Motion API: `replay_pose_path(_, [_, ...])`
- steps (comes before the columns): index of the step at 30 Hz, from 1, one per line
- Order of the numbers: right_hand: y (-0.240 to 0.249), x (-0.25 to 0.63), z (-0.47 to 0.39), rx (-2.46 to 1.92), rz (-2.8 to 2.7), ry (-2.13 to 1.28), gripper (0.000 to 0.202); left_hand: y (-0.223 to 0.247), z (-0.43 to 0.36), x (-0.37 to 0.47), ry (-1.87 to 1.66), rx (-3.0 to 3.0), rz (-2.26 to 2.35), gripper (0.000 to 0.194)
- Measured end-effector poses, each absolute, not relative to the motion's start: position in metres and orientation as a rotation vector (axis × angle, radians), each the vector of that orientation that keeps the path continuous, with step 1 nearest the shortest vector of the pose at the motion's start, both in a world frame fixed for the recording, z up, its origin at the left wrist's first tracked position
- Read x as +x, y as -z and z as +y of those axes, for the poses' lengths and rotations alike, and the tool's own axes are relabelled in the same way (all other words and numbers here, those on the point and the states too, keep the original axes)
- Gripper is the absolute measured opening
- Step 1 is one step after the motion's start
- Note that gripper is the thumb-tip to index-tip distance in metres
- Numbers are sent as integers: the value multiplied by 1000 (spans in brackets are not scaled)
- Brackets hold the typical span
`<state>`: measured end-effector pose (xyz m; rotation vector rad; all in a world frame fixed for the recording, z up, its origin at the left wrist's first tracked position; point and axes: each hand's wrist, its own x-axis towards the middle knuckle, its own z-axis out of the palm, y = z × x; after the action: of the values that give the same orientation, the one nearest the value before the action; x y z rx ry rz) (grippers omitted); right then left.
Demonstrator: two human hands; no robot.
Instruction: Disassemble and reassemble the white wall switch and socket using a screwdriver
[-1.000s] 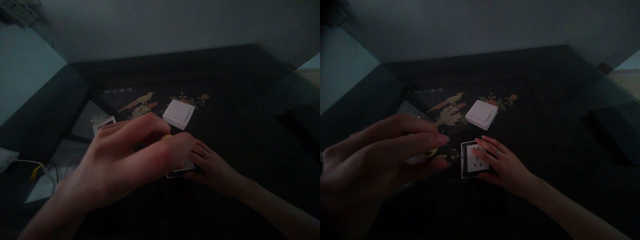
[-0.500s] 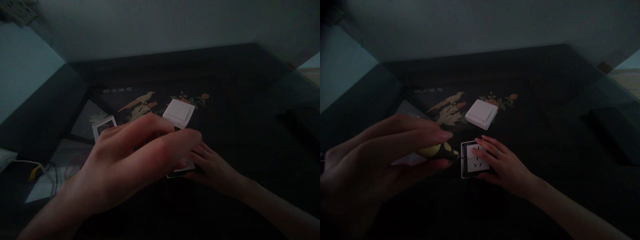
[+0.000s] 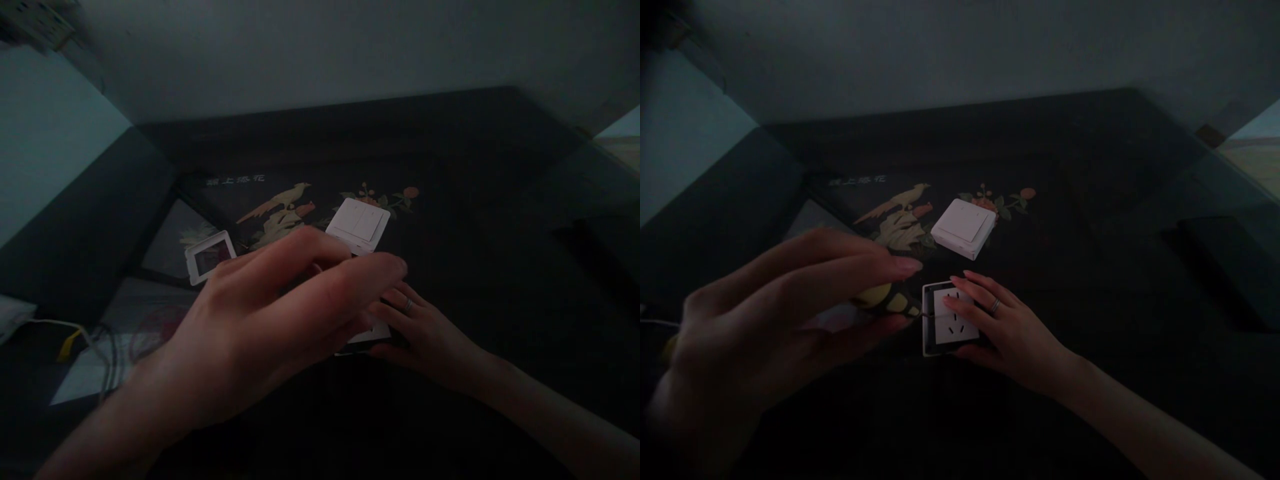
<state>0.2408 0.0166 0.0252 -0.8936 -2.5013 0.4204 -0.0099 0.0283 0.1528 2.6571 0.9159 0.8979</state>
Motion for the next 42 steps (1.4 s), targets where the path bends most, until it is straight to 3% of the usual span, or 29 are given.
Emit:
replay_pose_path(6, [-24, 240, 18, -889, -2492, -423, 55, -161, 25, -14, -739, 2610, 894, 51])
replay_pose_path(12, [-21, 241, 17, -867, -2487, -377, 54, -162, 30, -11, -757, 2678, 865, 34])
replay_pose_path(17, [-22, 241, 17, -870, -2495, -390, 54, -164, 23, -15, -606, 2575, 940, 51])
replay_pose_path(23, [-24, 241, 18, -884, -2510, -424, 56, -154, 28, -10, -853, 2682, 1060, 37])
replay_pose_path(27, [-23, 241, 18, -875, -2495, -428, 56, -154, 26, -9, -689, 2574, 1007, 53])
replay_pose_path(33, [-21, 241, 18, -873, -2492, -432, 56, -156, 27, -9, -768, 2602, 1087, 27])
replay_pose_path(39, [-22, 241, 18, -870, -2499, -406, 55, -151, 26, -7, -746, 2522, 1078, 45])
replay_pose_path(42, [-24, 241, 18, -873, -2496, -394, 53, -149, 26, -7, -829, 2613, 1019, 34])
